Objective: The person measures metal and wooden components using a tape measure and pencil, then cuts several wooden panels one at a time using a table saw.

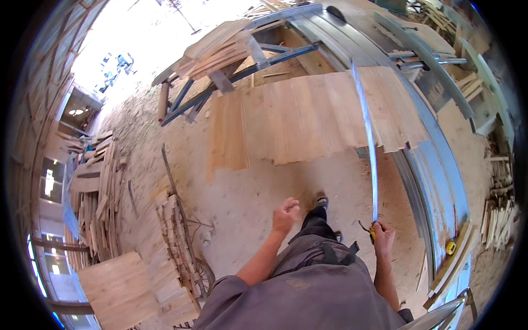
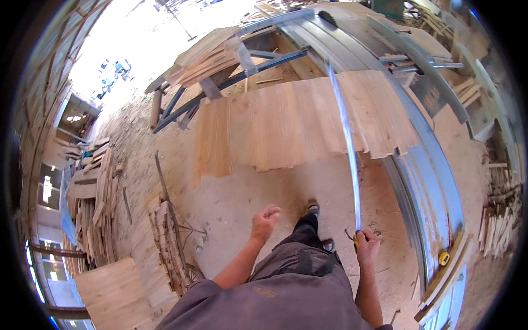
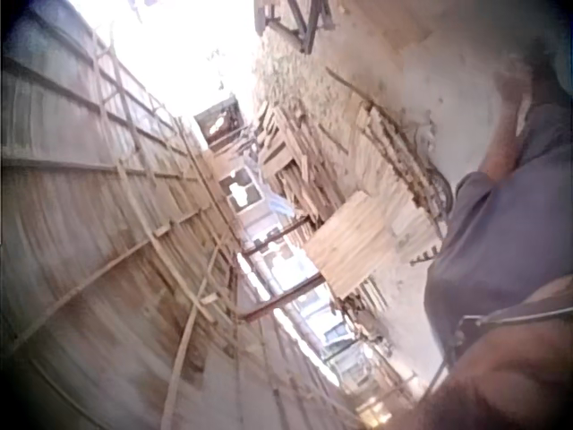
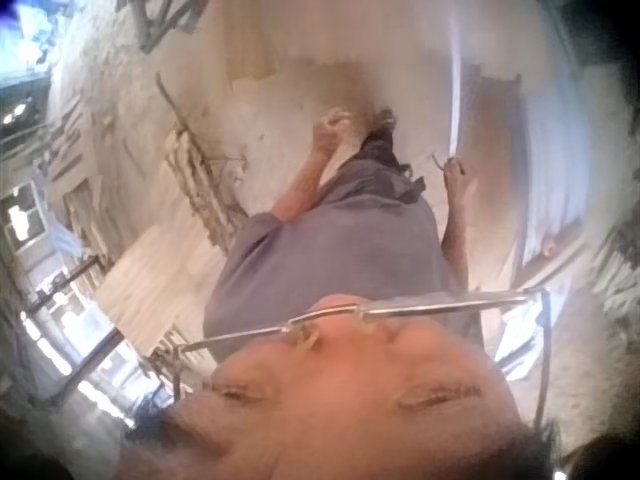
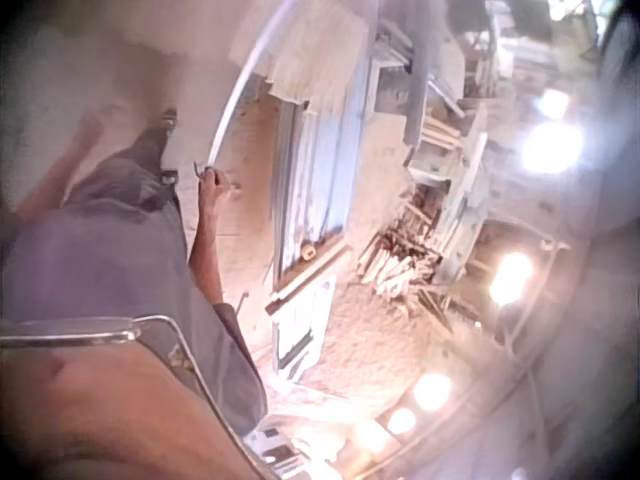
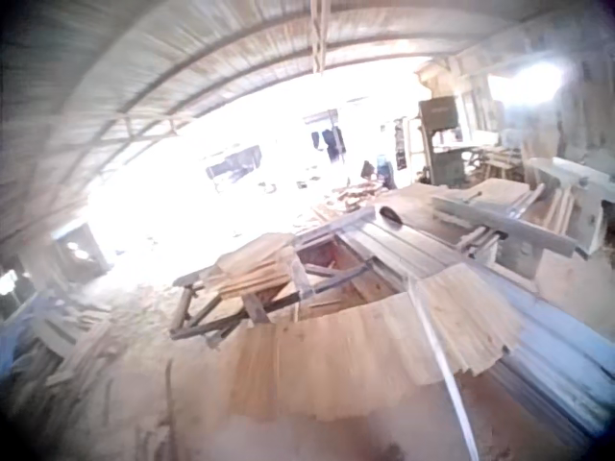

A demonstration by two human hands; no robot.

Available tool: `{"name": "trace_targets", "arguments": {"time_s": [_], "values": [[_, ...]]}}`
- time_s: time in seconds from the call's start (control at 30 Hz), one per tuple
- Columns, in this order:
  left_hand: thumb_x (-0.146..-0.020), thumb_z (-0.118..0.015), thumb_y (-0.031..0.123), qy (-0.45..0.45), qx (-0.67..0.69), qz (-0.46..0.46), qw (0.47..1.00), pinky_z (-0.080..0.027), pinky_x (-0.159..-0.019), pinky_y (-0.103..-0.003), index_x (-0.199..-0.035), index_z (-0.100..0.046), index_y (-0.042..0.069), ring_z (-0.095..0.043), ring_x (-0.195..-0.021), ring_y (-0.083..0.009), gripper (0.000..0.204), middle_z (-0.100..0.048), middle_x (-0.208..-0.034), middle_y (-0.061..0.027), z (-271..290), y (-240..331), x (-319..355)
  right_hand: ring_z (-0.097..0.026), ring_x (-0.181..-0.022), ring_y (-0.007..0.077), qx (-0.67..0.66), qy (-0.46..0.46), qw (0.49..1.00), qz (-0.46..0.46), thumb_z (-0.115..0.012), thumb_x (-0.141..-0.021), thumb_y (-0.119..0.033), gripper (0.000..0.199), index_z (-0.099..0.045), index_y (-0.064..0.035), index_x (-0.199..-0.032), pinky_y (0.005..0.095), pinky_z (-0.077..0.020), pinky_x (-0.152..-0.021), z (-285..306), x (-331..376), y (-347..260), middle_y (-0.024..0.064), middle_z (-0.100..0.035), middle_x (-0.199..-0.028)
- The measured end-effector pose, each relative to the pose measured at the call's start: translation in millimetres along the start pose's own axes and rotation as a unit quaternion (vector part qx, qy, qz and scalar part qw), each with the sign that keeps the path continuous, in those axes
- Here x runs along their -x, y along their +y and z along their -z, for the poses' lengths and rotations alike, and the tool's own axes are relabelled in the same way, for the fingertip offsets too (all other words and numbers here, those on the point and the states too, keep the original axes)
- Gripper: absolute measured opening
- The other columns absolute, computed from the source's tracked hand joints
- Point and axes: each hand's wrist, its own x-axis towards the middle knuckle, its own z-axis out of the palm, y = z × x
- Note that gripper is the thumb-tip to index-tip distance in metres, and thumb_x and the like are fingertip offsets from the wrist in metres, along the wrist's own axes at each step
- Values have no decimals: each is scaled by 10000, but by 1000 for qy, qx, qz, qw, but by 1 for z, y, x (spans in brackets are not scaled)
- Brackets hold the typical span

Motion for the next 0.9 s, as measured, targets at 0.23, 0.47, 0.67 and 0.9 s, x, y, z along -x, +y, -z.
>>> {"name": "trace_targets", "arguments": {"time_s": [0.23, 0.47, 0.67, 0.9], "values": [[-976, -613, 307, 25, 399, 108, 910, -482, -990, -429, -1352, -567, 20, -626, -1137, -273, 475, -669, -1216, -132, 27, 7, -85, -608, -641, 117, 48, 100, 993, -39, -690, -890, -174, 206, -757, 21, -885, 282, -476, -591, 44, -29, -4, 27, -682, -715], [-925, -675, 320, 124, 544, 123, 821, -494, -947, -430, -1342, -572, 113, -576, -1185, -291, 477, -596, -1304, -100, -8, 42, -161, -658, -674, 142, 44, 268, 961, -55, -662, -891, -165, 247, -734, 1, -1060, 307, -514, -623, 139, -94, 15, 76, -700, -735], [-899, -712, 252, 222, 525, 151, 808, -505, -995, -473, -1380, -553, 79, -597, -1203, -311, 535, -631, -1340, -87, -5, 50, -195, -654, -664, 223, 253, 367, 892, -73, -609, -847, -140, 339, -697, -22, -1153, 383, -488, -610, 187, -137, -5, 125, -671, -717], [-934, -685, 244, 226, 529, 136, 806, -457, -1076, -541, -1454, -488, 84, -547, -1282, -346, 578, -592, -1398, -111, -6, 56, -197, -647, -976, 321, 462, 356, 810, -65, -634, -778, -56, 348, -683, -88, -1120, 445, -516, -872, 201, -189, -6, 126, -679, -910]]}}
